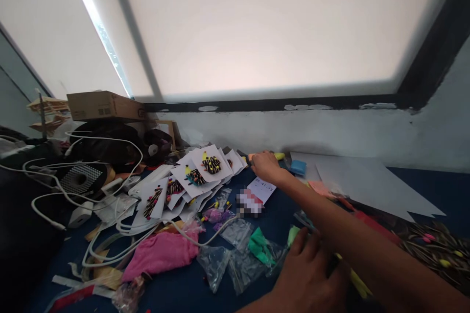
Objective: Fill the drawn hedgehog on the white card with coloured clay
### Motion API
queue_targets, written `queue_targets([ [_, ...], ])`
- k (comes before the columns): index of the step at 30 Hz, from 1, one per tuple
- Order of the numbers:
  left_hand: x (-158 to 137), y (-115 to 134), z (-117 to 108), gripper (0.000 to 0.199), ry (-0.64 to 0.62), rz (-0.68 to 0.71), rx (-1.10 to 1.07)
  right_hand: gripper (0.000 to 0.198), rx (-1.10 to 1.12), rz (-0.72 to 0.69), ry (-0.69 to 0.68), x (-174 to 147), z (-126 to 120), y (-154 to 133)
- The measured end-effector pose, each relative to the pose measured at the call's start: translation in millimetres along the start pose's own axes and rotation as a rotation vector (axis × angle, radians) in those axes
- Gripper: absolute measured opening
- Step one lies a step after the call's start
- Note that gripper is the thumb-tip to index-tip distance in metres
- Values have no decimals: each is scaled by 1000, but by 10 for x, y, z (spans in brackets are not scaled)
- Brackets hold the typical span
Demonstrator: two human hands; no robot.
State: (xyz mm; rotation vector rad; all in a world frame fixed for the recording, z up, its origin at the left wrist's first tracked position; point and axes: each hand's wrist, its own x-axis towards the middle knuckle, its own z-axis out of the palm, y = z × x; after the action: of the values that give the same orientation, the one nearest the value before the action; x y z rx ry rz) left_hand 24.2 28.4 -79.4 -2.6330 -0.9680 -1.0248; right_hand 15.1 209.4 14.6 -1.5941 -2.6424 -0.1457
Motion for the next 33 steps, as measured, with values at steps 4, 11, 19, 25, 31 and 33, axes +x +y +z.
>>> queue_targets([
  [4, 10, 41, 33, 28, -8, -67, -6, 35, -23, -2, -45, 128, 15, -1],
  [11, 69, 110, 17, 26, -201, -154, -19, 35, -53, -93, -48, 236, 10, 11],
  [19, 47, 118, 0, 28, -98, -150, 14, 34, -50, -178, 106, 181, -113, 113],
  [25, 47, 42, -212, 31, -206, -91, -74, 35, 26, -140, 227, -393, -457, 314],
  [31, 11, 9, -262, 42, -241, -134, -188, 27, 219, 2, 282, -1535, -541, 745],
  [33, 24, 3, -300, 40, -263, -161, -217, 34, 290, 66, 282, -1896, -525, 838],
])
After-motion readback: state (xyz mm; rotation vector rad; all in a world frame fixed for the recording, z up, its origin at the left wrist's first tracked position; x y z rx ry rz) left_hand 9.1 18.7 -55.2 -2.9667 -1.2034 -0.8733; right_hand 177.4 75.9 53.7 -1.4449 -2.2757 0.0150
